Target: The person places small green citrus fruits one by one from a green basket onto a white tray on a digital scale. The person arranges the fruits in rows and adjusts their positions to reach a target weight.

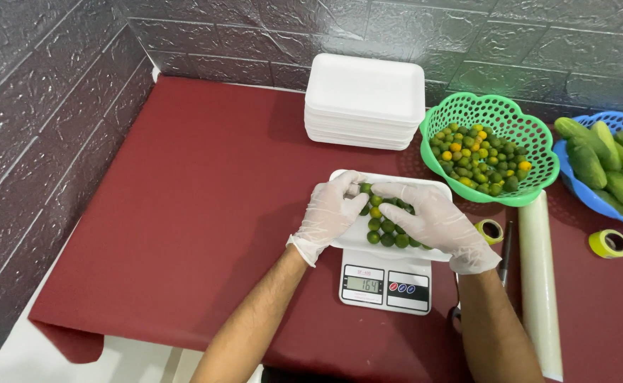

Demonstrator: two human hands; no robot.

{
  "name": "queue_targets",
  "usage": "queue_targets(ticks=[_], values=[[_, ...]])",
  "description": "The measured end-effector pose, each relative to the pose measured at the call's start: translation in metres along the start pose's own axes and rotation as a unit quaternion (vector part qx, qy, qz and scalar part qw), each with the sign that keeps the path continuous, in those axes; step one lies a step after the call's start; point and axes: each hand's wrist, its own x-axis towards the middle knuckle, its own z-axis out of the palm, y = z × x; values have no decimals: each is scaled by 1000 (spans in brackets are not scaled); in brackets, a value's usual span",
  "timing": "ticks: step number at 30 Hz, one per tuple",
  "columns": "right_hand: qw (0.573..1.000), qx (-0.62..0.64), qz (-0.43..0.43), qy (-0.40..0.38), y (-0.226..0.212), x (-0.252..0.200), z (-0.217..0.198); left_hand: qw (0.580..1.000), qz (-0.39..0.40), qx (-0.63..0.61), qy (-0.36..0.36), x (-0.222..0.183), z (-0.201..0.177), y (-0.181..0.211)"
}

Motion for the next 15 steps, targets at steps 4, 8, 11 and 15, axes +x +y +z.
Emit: queue_targets(ticks=[4, 8, 11, 15], values=[[999, -4, -4, -34, 14, 0, 6, 1000, 24, -2, 1, -17, -5, 7], [997, 3, 10, -79, 19, -1, 11, 999, 17, 24, -31, -27, -4, 7], [994, -8, 28, -103, 10, -1, 10, 998, 15, 50, -36, -32, 2, -1], [991, -47, 28, -121, 17, -1, 13, 984, 114, 140, 9, -31, 15, -25]])
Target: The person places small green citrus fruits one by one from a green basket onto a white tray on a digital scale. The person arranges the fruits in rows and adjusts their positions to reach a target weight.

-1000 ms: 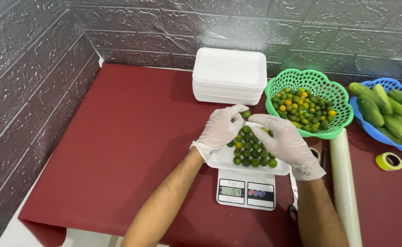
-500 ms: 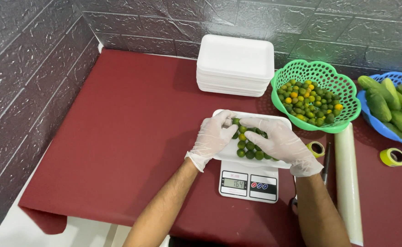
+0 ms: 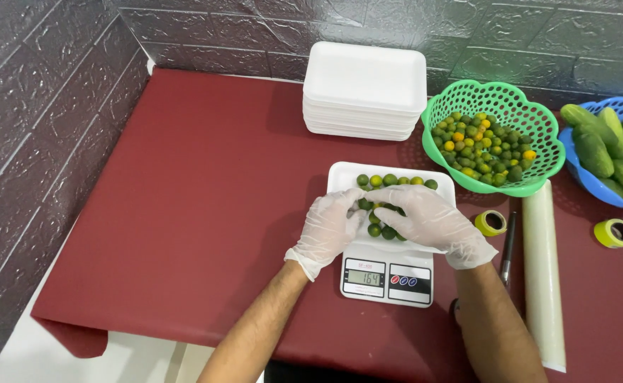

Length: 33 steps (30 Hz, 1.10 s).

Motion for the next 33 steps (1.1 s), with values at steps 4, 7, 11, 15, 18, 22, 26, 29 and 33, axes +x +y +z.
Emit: queue_targets(ticks=[4, 7, 11, 15, 18, 22, 26, 29, 33], values=[[999, -29, -26, 1, 7, 3, 5, 996, 39, 59, 46, -6, 9, -8], [998, -49, -34, -3, 11, 4, 10, 989, 58, 117, 72, -8, 16, -9], [997, -60, -43, 0, 9, 5, 10, 981, 50, 176, 58, -11, 14, -4], [997, -63, -51, 5, 8, 6, 13, 979, 43, 193, 58, -12, 25, -12], [997, -64, -47, 1, 12, 7, 18, 978, 37, 193, 67, -12, 31, -15], [997, -59, -49, 2, 17, 8, 23, 979, 46, 181, 76, -14, 27, -9], [994, -71, -88, 6, 22, 9, 26, 974, 48, 209, 77, -14, 28, -9], [992, -81, -95, 8, 22, 9, 28, 968, 51, 234, 76, -14, 26, -6], [991, -91, -101, 8, 24, 10, 28, 963, 57, 253, 70, -14, 24, -2]])
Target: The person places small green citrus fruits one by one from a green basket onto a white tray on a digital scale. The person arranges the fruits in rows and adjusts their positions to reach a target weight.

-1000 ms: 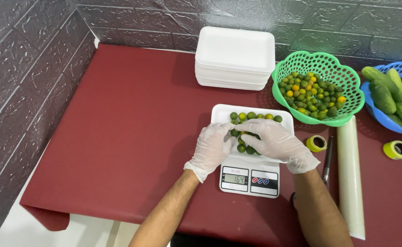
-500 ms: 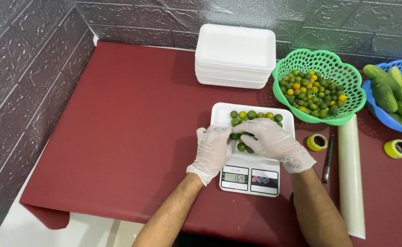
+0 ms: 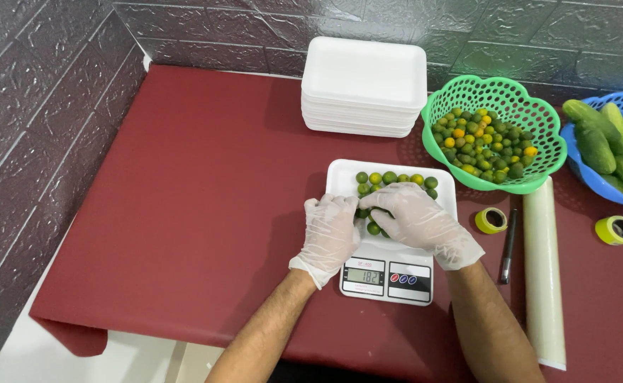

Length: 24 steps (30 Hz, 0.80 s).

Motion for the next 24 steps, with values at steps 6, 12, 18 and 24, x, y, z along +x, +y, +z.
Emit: queue_targets(ticks=[6, 12, 18, 24], values=[[1000, 5, -4, 14, -4, 0, -4, 1000, 3, 12, -15, 1, -4, 2], [999, 24, 19, 18, 0, 0, -5, 1000, 1, -10, -19, -1, -3, 1], [999, 30, 16, 39, -3, -4, -17, 999, -25, -36, -24, -3, 7, -5], [995, 12, 27, 92, 8, -10, -24, 998, -41, -48, -31, -5, 2, -7]])
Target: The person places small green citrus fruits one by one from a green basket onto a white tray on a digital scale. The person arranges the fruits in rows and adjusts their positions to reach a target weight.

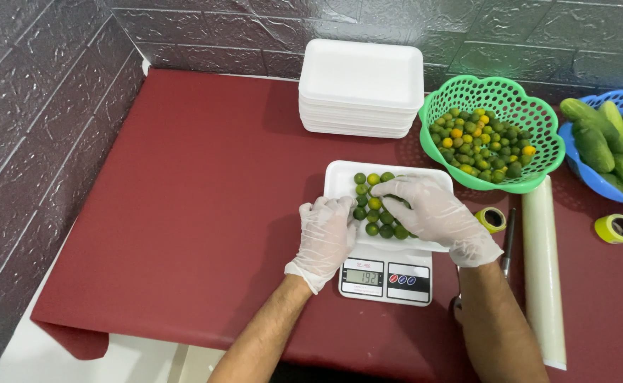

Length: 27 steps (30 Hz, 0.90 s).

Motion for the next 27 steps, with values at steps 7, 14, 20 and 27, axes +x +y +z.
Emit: queue_targets(ticks=[7, 14, 20, 27], values=[[998, 58, 5, 23, -9, -3, -29, 1000, 2, -11, 12, -1, -12, 5], [983, 82, 98, 134, 6, -22, -63, 990, 24, -89, 104, 24, -43, 18], [946, 63, 168, 269, 17, -40, -94, 973, 84, -176, 125, 72, -79, 58], [877, 120, 229, 405, 61, -55, -102, 937, 139, -320, 19, 138, -54, 107]])
